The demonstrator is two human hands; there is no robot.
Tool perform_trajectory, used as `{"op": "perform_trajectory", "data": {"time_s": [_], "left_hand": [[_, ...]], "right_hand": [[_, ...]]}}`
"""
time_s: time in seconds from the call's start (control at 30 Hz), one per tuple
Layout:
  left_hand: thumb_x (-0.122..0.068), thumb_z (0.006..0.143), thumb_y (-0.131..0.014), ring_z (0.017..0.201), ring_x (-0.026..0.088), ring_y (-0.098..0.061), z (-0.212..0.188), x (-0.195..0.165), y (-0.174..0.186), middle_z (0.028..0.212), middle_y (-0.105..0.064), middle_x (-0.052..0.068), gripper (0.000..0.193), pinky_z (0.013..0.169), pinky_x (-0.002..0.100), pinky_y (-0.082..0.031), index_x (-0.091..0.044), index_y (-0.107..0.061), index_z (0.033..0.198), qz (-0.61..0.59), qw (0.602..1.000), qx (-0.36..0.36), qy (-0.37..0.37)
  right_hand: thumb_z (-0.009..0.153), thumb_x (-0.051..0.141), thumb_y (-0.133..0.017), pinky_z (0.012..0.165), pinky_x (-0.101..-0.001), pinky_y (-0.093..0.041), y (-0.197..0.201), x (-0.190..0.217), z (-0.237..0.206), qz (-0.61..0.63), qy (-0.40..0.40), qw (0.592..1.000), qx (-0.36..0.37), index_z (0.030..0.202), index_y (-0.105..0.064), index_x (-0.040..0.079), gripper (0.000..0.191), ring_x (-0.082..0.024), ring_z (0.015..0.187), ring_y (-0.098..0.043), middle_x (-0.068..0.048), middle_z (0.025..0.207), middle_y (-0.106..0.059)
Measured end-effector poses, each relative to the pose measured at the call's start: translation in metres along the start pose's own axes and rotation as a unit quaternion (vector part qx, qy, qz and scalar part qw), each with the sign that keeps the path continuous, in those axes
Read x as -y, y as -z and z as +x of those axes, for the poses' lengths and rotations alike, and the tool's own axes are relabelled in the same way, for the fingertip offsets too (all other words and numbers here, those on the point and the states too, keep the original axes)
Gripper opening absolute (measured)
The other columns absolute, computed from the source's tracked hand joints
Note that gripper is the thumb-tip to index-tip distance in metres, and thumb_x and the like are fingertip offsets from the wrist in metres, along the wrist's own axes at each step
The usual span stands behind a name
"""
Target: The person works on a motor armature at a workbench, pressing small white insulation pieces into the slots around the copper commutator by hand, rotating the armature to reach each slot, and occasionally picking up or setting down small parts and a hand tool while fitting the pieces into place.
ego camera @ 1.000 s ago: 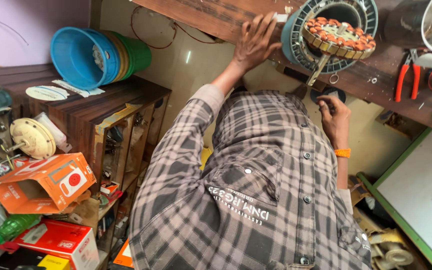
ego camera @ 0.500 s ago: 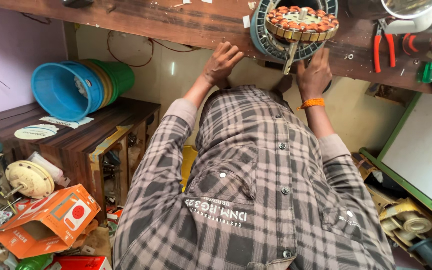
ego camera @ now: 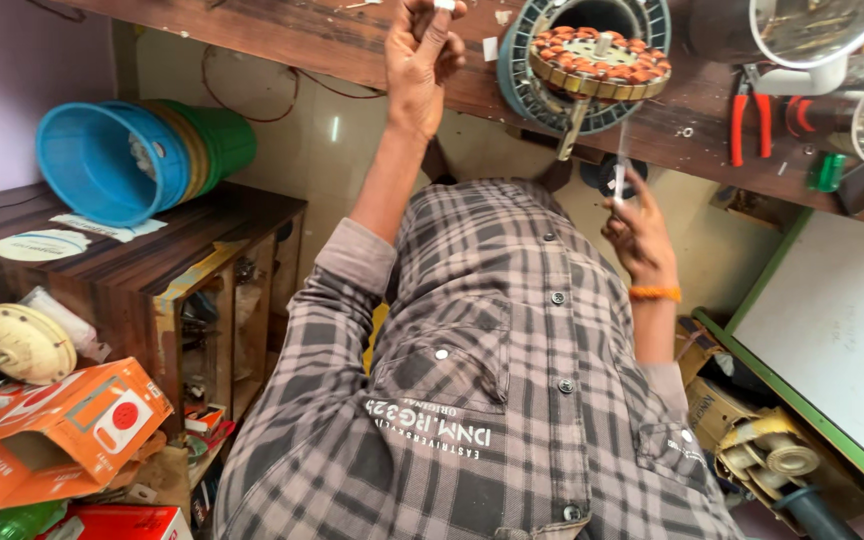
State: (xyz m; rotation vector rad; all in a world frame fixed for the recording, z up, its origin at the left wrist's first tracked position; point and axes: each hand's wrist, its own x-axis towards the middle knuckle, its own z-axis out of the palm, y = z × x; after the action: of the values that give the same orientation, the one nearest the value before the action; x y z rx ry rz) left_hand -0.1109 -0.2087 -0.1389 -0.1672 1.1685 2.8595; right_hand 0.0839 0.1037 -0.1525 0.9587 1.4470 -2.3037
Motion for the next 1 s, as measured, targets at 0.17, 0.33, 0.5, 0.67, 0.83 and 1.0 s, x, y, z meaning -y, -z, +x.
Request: {"op": "perform_trajectory", "data": {"time_s": [0.17, 0.33, 0.5, 0.67, 0.83, 1.0], "left_hand": [[-0.013, 0.106, -0.07, 0.07, 0.005, -0.057, -0.016, -0.041, -0.026, 0.106, -0.078, 0.009, 0.015, 0.062, 0.022, -0.044, -0.002, -0.073, 0.115, 0.113, 0.989, 0.086, -0.044], [-0.011, 0.109, -0.069, 0.07, 0.005, -0.063, -0.047, -0.058, -0.063, 0.101, -0.078, 0.007, 0.015, 0.06, 0.019, -0.049, -0.002, -0.072, 0.12, 0.16, 0.976, 0.149, -0.022], [-0.007, 0.104, -0.073, 0.075, 0.006, -0.068, -0.057, -0.051, -0.093, 0.096, -0.076, 0.004, 0.02, 0.068, 0.022, -0.056, -0.001, -0.07, 0.122, 0.188, 0.959, 0.21, 0.022], [-0.005, 0.102, -0.072, 0.079, 0.008, -0.074, -0.059, -0.043, -0.106, 0.092, -0.078, 0.006, 0.011, 0.059, 0.022, -0.056, 0.002, -0.074, 0.11, 0.225, 0.964, 0.143, 0.008], [-0.004, 0.1, -0.071, 0.078, 0.01, -0.076, -0.055, -0.041, -0.101, 0.089, -0.078, 0.007, 0.01, 0.055, 0.023, -0.058, 0.004, -0.074, 0.105, 0.228, 0.968, 0.103, 0.023], [-0.005, 0.099, -0.072, 0.077, 0.011, -0.077, -0.054, -0.031, -0.099, 0.088, -0.078, 0.008, 0.01, 0.056, 0.024, -0.061, 0.004, -0.075, 0.102, 0.233, 0.97, 0.068, 0.026]], "right_hand": [[0.096, -0.001, -0.074, 0.072, -0.03, -0.052, 0.013, 0.017, -0.079, -0.068, 0.08, 0.994, 0.008, 0.137, -0.058, -0.008, 0.044, -0.017, 0.079, -0.064, -0.012, 0.103, -0.069], [0.098, 0.007, -0.074, 0.084, -0.0296, -0.057, -0.042, 0.061, -0.095, -0.222, 0.121, 0.967, 0.009, 0.119, -0.059, -0.003, 0.028, -0.017, 0.093, -0.07, -0.011, 0.102, -0.071], [0.081, 0.014, -0.085, 0.082, -0.0257, -0.053, -0.087, 0.091, -0.078, -0.256, 0.052, 0.941, 0.216, 0.126, -0.064, 0.0, 0.051, -0.011, 0.09, -0.065, -0.003, 0.097, -0.068], [0.073, 0.023, -0.089, 0.072, -0.023, -0.048, -0.11, 0.108, -0.071, -0.321, -0.026, 0.897, 0.303, 0.131, -0.069, 0.003, 0.065, -0.005, 0.078, -0.058, 0.003, 0.082, -0.065], [0.073, 0.019, -0.088, 0.067, -0.0215, -0.046, -0.119, 0.117, -0.065, -0.355, -0.028, 0.892, 0.28, 0.125, -0.071, 0.003, 0.057, -0.003, 0.076, -0.058, 0.004, 0.081, -0.065], [0.076, 0.015, -0.086, 0.069, -0.0217, -0.047, -0.116, 0.118, -0.062, -0.35, -0.04, 0.894, 0.275, 0.122, -0.071, 0.001, 0.05, -0.003, 0.076, -0.059, 0.003, 0.082, -0.065]]}}
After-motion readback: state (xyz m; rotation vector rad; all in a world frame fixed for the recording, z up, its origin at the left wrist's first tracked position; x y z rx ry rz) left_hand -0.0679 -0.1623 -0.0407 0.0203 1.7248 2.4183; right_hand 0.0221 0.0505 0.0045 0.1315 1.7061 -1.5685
